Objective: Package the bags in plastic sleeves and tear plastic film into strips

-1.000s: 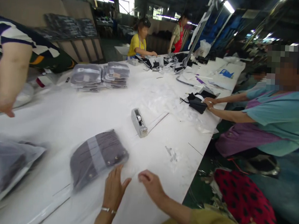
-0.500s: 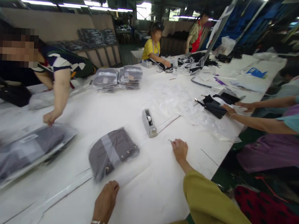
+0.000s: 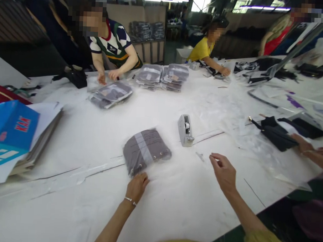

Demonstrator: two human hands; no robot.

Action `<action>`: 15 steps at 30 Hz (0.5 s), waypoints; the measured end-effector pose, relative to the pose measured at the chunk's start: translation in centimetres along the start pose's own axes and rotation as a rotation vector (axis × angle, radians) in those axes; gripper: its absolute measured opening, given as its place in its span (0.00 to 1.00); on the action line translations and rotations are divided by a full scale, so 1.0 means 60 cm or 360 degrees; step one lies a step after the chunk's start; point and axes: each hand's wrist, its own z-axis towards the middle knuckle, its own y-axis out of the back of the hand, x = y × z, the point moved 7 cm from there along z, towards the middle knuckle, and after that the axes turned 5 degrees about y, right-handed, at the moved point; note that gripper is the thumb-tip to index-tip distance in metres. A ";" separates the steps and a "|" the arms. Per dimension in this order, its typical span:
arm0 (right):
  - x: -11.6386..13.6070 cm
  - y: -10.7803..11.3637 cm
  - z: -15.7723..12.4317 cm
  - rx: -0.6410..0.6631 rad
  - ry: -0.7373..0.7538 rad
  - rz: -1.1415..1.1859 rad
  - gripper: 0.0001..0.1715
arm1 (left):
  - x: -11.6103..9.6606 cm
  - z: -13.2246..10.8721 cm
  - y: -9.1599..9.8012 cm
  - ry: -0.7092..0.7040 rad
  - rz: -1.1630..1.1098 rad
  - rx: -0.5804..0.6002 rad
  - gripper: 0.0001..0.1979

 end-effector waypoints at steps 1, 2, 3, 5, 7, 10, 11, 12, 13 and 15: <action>0.008 -0.012 -0.006 0.0044 0.0018 0.0044 0.18 | -0.004 -0.003 0.010 -0.0010 -0.0026 -0.0020 0.09; 0.011 -0.029 -0.012 0.0107 0.0029 0.0028 0.18 | -0.008 -0.006 0.021 -0.0020 -0.0048 -0.0046 0.10; 0.007 -0.050 -0.018 0.0180 0.0026 -0.0025 0.20 | -0.013 -0.011 0.032 -0.0031 -0.0068 -0.0073 0.11; -0.015 -0.098 -0.026 0.0321 -0.0025 -0.0170 0.26 | -0.024 -0.020 0.050 -0.0058 -0.0105 -0.0115 0.14; -0.043 -0.138 -0.028 0.0397 -0.0090 -0.0299 0.27 | -0.032 -0.027 0.063 -0.0082 -0.0139 -0.0151 0.15; -0.059 -0.170 -0.017 0.0453 -0.0075 -0.0343 0.19 | -0.038 -0.032 0.075 -0.0094 -0.0174 -0.0214 0.15; -0.056 -0.172 -0.011 0.0466 -0.0058 -0.0338 0.18 | -0.038 -0.032 0.078 -0.0089 -0.0185 -0.0240 0.14; -0.049 -0.168 -0.006 0.0470 -0.0038 -0.0322 0.19 | -0.037 -0.033 0.082 -0.0079 -0.0196 -0.0268 0.14; -0.036 -0.161 -0.003 0.0463 -0.0015 -0.0299 0.20 | -0.037 -0.033 0.085 -0.0066 -0.0209 -0.0299 0.13; 0.004 -0.141 -0.010 0.0432 0.0042 -0.0229 0.22 | -0.037 -0.032 0.092 -0.0044 -0.0237 -0.0360 0.13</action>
